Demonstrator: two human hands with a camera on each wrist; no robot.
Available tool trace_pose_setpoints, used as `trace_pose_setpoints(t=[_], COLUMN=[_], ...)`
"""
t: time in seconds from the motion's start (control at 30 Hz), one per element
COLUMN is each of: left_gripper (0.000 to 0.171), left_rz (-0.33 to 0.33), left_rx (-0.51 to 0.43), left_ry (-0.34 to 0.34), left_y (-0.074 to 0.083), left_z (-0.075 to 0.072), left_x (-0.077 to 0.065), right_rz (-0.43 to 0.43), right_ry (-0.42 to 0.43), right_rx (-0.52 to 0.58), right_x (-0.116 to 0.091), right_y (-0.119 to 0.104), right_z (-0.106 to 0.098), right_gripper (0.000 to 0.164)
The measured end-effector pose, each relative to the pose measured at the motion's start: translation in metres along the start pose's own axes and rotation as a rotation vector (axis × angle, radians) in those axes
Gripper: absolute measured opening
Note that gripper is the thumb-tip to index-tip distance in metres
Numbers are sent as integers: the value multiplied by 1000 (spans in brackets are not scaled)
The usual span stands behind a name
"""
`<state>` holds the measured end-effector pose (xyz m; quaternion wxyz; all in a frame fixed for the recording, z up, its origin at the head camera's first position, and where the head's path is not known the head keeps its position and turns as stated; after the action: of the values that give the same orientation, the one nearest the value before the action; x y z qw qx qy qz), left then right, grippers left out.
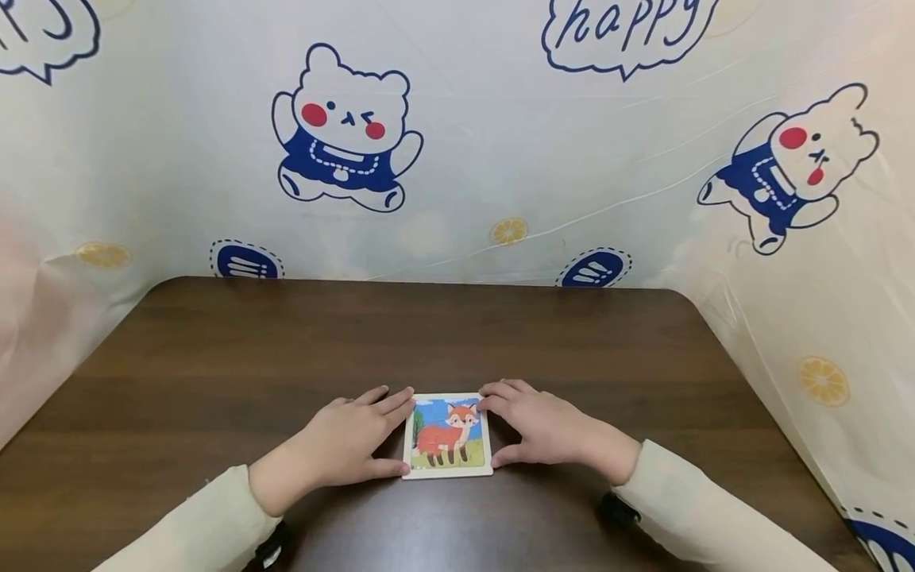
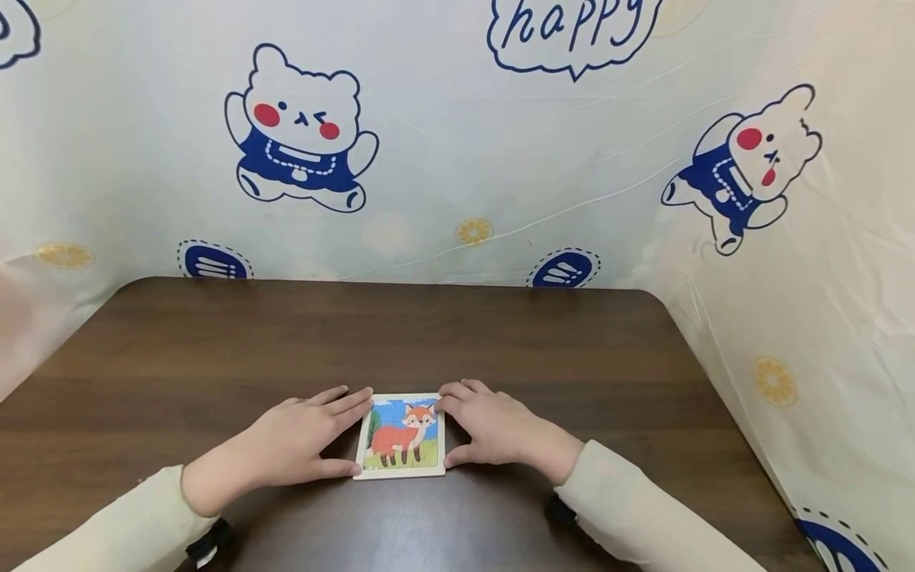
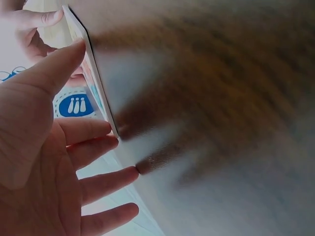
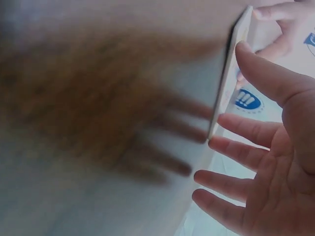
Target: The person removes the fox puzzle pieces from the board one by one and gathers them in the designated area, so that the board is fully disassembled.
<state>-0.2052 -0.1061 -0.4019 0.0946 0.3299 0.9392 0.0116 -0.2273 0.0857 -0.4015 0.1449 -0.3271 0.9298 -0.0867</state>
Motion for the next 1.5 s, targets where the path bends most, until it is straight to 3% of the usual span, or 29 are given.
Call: trace_pose_setpoints(t=[0.3,0.87,1.2,1.5], left_gripper=[94,95,88,87], left_rz=[-28,-52,-36,-49], left_rx=[-16,-39,-50,-46], left_ry=[5,-4,32,46], left_y=[-4,-7,-8,-8], left_z=[-3,3,-4,-4], left_x=[0,5,6,6], right_rz=[-34,-134,-142,-96], right_ry=[41,-17,-13,-15], right_rx=[110,178,169,174], right_x=[5,63,77,80], right_y=[-2,-37,-48,-51], right_z=[-15,-9,-8,-5], right_gripper=[58,39,33,28])
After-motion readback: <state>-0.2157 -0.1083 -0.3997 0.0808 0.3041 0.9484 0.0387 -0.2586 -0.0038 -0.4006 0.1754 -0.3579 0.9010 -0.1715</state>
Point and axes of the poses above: each hand's wrist, its own x-axis towards the middle knuckle, its own z-axis out of the palm, y = z × x, the point moved 8 cm from there along x, towards the middle knuckle, and after that the axes turned 5 degrees about z, right-handed, at the moved point
